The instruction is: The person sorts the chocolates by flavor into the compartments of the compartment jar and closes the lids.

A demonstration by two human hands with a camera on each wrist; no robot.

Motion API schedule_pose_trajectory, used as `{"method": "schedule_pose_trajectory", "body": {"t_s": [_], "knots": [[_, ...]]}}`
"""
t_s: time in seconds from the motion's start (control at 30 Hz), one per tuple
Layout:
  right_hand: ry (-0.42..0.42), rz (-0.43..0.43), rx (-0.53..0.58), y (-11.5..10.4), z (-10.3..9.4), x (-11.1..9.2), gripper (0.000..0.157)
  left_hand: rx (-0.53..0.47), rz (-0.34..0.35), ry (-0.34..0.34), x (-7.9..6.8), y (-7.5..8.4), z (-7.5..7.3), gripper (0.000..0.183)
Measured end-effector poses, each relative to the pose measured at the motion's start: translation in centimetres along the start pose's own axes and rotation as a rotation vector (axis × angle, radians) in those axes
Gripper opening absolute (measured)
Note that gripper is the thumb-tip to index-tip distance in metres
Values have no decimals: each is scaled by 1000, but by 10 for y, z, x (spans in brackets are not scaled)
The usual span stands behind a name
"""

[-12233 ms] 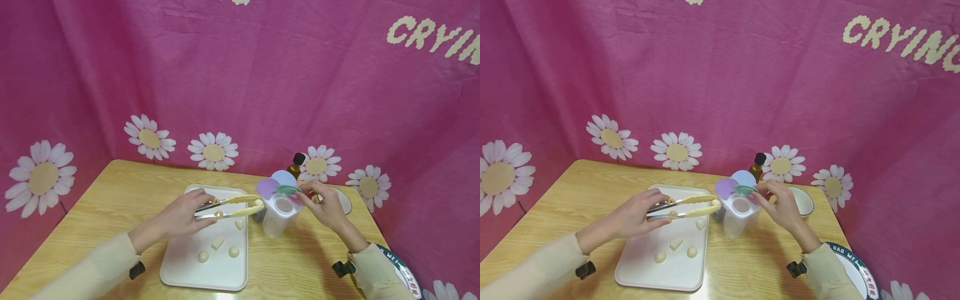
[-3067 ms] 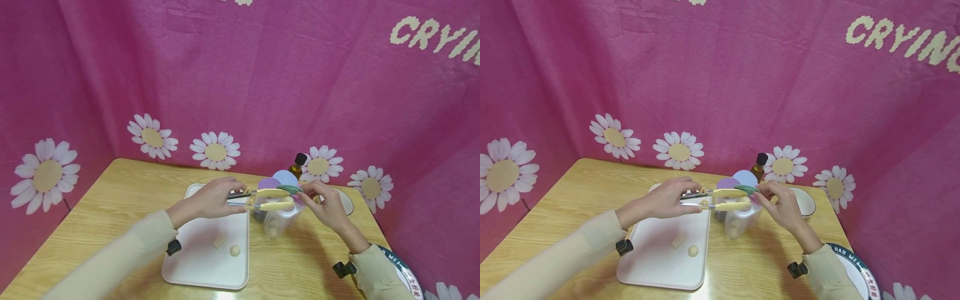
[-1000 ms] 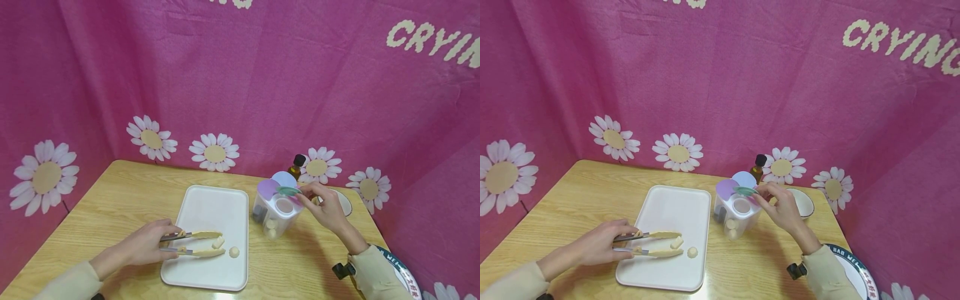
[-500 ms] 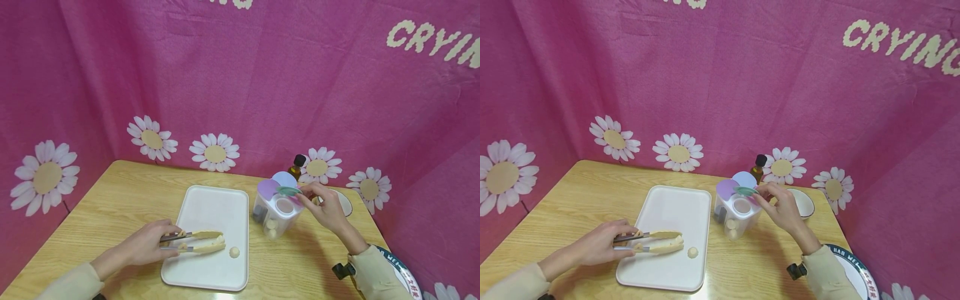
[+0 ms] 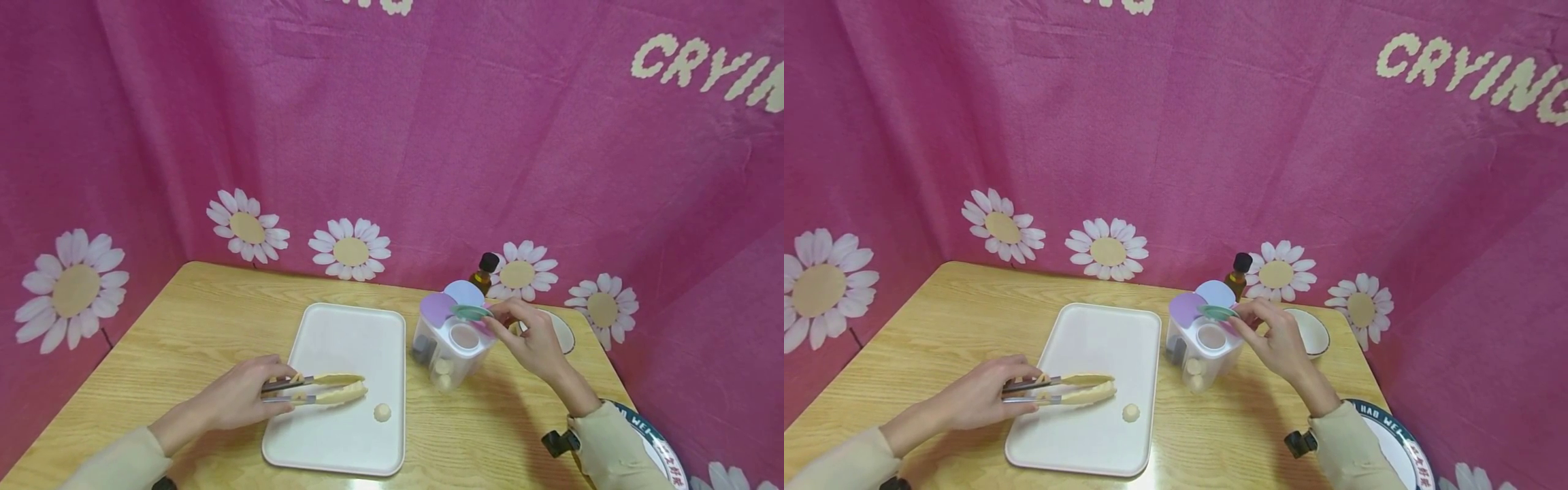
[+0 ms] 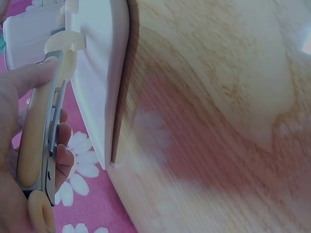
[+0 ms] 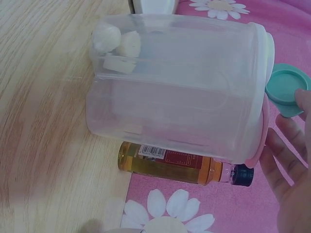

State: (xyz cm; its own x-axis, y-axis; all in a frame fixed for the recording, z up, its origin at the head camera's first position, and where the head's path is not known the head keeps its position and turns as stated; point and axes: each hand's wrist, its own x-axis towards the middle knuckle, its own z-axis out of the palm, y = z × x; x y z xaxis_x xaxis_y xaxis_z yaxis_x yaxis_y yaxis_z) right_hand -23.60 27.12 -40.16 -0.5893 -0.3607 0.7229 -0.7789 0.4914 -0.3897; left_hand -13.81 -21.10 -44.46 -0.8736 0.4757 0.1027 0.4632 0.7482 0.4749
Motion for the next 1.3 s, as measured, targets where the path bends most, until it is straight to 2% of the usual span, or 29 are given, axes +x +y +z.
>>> {"method": "schedule_pose_trajectory", "body": {"t_s": [0.13,0.33,0.43,0.67,0.87,1.03,1.3], "knots": [[0,1,0,-1,-1,0,34,-4,-5,11,2,3,-3,39],[3,0,-3,0,-1,-1,34,-23,39,66,15,9,-11,39],[3,-2,-6,0,-1,-1,35,-20,61,83,27,17,-18,41],[4,2,-16,1,-1,-1,35,-19,125,88,62,48,-32,40],[-11,4,-18,1,-1,0,34,-22,231,121,88,73,-37,40],[-29,20,-22,1,-2,0,32,-27,290,126,104,86,-38,39],[-23,22,-12,1,-2,0,30,-27,308,98,123,100,-36,42]]}}
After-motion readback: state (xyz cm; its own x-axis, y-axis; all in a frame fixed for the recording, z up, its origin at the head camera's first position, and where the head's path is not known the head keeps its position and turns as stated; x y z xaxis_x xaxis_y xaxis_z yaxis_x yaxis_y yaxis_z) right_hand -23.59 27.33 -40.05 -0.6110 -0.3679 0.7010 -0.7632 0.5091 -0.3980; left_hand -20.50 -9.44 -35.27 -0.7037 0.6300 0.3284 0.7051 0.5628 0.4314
